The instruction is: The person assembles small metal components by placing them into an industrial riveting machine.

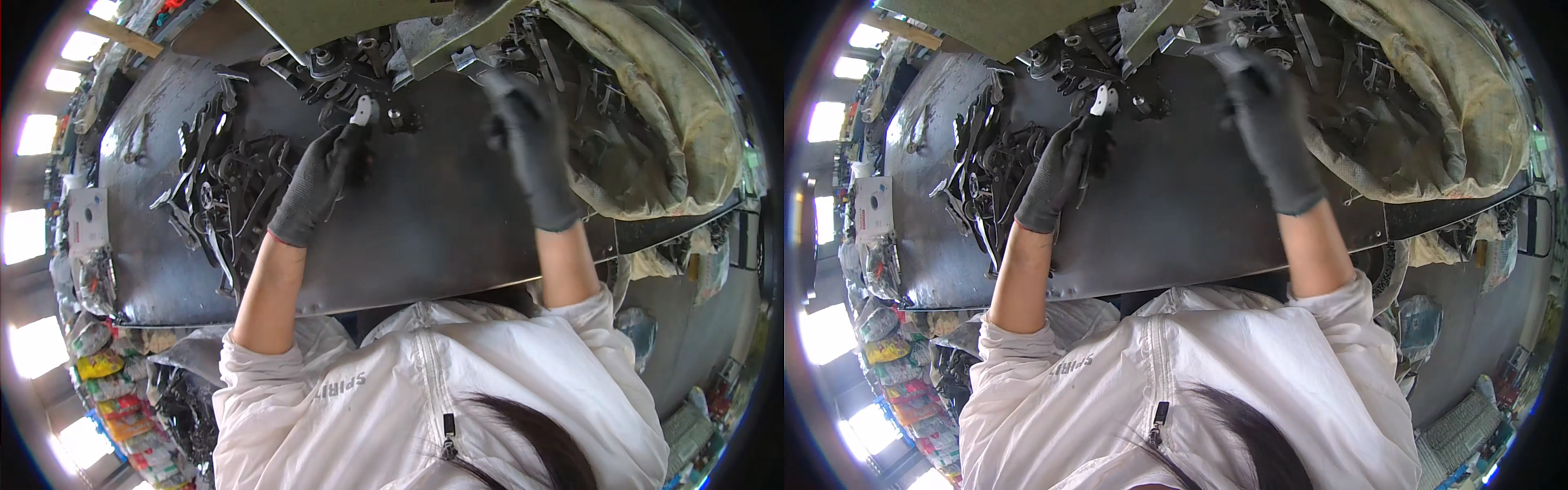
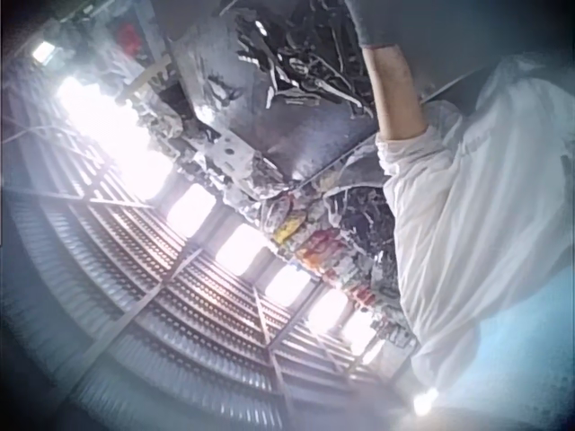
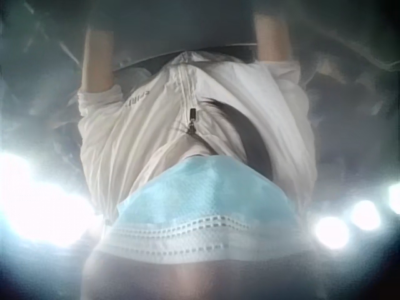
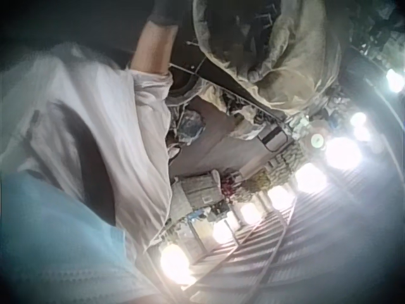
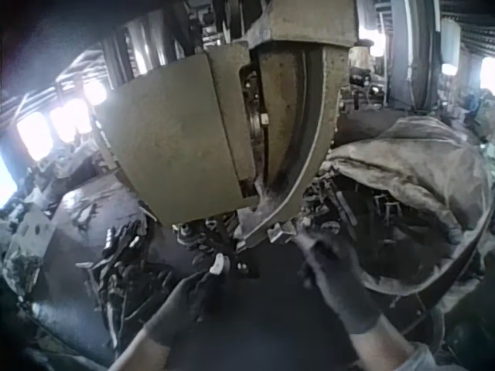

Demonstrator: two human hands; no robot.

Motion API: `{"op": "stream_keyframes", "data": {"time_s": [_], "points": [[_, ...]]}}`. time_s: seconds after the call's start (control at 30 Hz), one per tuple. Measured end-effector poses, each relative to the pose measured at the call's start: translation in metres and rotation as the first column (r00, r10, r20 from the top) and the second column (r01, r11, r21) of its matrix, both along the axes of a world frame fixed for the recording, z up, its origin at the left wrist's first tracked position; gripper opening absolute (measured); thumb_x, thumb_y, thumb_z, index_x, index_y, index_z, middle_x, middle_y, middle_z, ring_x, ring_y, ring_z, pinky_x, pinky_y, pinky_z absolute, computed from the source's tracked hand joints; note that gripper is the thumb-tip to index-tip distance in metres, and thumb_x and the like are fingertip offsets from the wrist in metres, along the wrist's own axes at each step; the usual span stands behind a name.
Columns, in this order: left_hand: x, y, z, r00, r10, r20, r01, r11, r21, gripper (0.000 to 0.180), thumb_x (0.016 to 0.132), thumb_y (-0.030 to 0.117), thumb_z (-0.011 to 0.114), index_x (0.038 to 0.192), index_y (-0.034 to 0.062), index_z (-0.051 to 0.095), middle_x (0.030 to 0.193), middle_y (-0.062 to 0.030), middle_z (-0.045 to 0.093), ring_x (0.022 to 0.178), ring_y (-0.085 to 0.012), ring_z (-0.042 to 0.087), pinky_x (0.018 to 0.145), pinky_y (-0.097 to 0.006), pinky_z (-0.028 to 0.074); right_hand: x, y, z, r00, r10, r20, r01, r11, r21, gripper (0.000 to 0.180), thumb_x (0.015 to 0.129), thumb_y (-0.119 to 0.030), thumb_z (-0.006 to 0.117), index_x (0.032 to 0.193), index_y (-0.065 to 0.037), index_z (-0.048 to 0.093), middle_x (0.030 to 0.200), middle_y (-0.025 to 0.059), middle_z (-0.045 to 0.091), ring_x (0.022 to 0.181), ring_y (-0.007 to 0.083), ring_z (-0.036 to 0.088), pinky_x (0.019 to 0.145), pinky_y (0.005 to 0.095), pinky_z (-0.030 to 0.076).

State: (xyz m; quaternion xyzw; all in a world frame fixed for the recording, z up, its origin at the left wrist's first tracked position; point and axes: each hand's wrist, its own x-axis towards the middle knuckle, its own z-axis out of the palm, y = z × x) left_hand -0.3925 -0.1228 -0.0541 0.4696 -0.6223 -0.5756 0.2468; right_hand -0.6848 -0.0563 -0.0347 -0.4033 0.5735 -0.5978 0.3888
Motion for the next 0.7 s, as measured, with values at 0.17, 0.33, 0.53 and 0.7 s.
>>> {"op": "stream_keyframes", "data": {"time_s": [0.17, 0.33, 0.53, 0.7], "points": [[-0.026, 0.002, 0.025, 0.99, -0.008, -0.139, -0.002, 0.998, -0.07, 0.033, 0.112, 0.025, 0.054, 0.123, -0.004, 0.065, 0.09, -0.0068, 0.071, 0.079, -0.0114, 0.067, 0.07, -0.028, 0.054, 0.047, -0.021, 0.001, 0.9, 0.232, 0.368, -0.296, 0.947, 0.128, 0.028, 0.103, -0.023, 0.07, 0.124, -0.004, 0.072, 0.082, 0.0004, 0.07, 0.066, 0.0059, 0.062, 0.056, 0.0248, 0.049], [-0.024, -0.031, 0.004, 0.97, -0.227, 0.082, 0.23, 0.973, -0.028, 0.029, 0.109, 0.01, 0.05, 0.131, -0.0066, 0.06, 0.105, -0.0141, 0.074, 0.091, -0.0204, 0.074, 0.081, -0.031, 0.061, 0.063, -0.035, -0.023, 0.951, 0.261, 0.166, -0.29, 0.941, 0.177, 0.032, 0.102, -0.026, 0.071, 0.124, -0.002, 0.072, 0.086, 0.0002, 0.071, 0.065, 0.006, 0.061, 0.057, 0.0252, 0.05], [-0.005, -0.07, -0.019, 0.937, 0.053, 0.344, 0.096, 0.911, -0.401, 0.027, 0.097, 0.02, 0.065, 0.114, -0.0004, 0.072, 0.1, -0.0194, 0.076, 0.088, -0.039, 0.074, 0.075, -0.046, 0.058, 0.063, -0.036, -0.046, 0.943, 0.26, 0.207, -0.307, 0.92, 0.242, 0.035, 0.102, -0.017, 0.062, 0.132, 0.002, 0.065, 0.094, 0.0056, 0.072, 0.066, 0.0095, 0.062, 0.059, 0.0273, 0.052], [0.009, -0.163, -0.02, 0.648, 0.229, 0.727, 0.489, 0.606, -0.627, 0.028, 0.094, 0.024, 0.065, 0.114, 0.0063, 0.074, 0.113, -0.02, 0.075, 0.102, -0.0425, 0.072, 0.087, -0.05, 0.057, 0.066, -0.031, -0.039, 0.946, 0.238, 0.222, -0.292, 0.921, 0.259, 0.041, 0.102, -0.012, 0.059, 0.141, 0.003, 0.057, 0.099, 0.0101, 0.072, 0.066, 0.0115, 0.062, 0.058, 0.0276, 0.053]]}}
